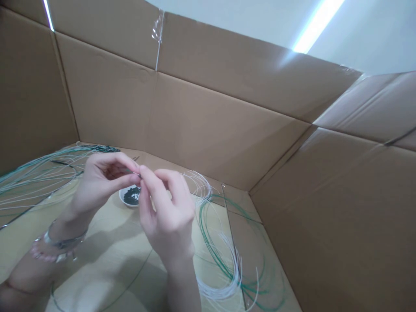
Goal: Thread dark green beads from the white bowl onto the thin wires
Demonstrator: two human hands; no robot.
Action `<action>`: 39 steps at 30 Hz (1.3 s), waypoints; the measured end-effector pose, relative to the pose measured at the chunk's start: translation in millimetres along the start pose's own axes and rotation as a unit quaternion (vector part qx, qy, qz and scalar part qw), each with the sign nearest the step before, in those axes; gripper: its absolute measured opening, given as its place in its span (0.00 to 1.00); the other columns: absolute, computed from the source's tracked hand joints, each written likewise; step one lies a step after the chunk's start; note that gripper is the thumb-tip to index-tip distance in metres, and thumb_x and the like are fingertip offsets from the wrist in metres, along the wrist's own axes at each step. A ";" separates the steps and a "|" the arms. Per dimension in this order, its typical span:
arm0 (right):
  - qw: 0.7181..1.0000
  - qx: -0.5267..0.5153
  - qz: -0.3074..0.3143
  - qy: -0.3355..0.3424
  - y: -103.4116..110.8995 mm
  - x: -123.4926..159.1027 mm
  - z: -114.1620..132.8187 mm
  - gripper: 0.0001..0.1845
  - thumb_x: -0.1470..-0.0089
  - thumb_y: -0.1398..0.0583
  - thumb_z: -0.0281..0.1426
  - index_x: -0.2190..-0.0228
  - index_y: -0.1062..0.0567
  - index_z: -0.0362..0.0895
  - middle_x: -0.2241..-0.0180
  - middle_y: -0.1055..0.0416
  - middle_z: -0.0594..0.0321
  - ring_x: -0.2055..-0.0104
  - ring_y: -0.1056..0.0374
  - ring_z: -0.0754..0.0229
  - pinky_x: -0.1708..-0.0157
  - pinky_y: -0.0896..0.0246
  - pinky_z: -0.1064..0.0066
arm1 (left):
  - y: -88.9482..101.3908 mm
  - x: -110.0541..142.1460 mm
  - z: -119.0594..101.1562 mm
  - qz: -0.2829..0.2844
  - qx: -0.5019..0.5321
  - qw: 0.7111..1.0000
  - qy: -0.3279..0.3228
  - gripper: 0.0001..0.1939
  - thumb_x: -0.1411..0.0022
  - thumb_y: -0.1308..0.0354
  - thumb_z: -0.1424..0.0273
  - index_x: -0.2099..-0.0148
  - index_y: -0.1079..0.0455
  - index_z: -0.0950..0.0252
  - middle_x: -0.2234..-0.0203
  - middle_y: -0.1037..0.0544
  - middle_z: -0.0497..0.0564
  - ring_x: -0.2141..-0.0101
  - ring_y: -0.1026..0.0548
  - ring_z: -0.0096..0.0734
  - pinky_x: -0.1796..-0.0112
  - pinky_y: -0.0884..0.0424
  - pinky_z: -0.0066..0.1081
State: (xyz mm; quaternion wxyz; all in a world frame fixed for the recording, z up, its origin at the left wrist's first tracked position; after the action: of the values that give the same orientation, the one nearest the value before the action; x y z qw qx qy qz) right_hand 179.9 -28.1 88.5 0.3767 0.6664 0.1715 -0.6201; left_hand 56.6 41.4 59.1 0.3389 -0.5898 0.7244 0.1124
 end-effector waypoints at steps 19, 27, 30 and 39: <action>0.989 0.015 0.057 -0.136 -10.1 1.7 -26.3 0.05 0.55 0.41 0.23 0.76 0.31 0.45 0.65 0.24 0.64 0.61 0.29 0.60 0.63 0.33 0.66 | 24.1 2.3 -13.3 -0.084 -0.137 0.984 -0.078 0.05 0.38 0.43 0.66 0.64 0.34 0.62 0.69 0.20 0.49 0.71 0.23 0.27 0.67 0.28 0.27; 0.936 -0.016 0.270 -0.227 -28.2 18.5 -46.6 0.14 0.52 0.39 0.32 0.61 0.31 0.46 0.58 0.27 0.61 0.54 0.31 0.57 0.59 0.35 0.62 | 37.1 -5.4 -16.5 -0.079 -0.186 0.974 -0.103 0.05 0.35 0.47 0.67 0.63 0.34 0.61 0.69 0.20 0.47 0.68 0.23 0.26 0.65 0.32 0.25; 0.926 -0.157 0.257 -0.228 -39.3 18.0 -39.4 0.23 0.45 0.42 0.36 0.49 0.40 0.47 0.58 0.27 0.61 0.57 0.30 0.63 0.60 0.34 0.69 | 14.6 -4.2 -12.2 0.028 -0.259 0.961 -0.092 0.04 0.38 0.44 0.69 0.65 0.30 0.63 0.59 0.22 0.52 0.59 0.25 0.31 0.57 0.33 0.28; 0.939 -0.201 0.135 -0.246 -47.3 10.0 -50.7 0.08 0.41 0.46 0.32 0.72 0.35 0.43 0.79 0.39 0.72 0.81 0.46 0.73 0.83 0.54 0.80 | 16.8 -25.7 43.2 0.162 -0.347 0.923 0.045 0.15 0.36 0.50 0.61 0.56 0.30 0.65 0.57 0.24 0.56 0.57 0.27 0.35 0.60 0.32 0.29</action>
State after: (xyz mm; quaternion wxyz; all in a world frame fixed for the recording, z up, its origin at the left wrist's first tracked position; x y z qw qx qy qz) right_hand 184.0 36.9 62.5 0.6135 0.4204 0.1026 -0.6606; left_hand 58.4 90.4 38.9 0.0575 -0.5495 0.7402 0.3832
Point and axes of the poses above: each hand's wrist, its own x-axis away from the middle knuckle, its own y-axis out of the back of the hand, z = x × y, the point moved 7 cm from there along -x, towards the middle knuckle
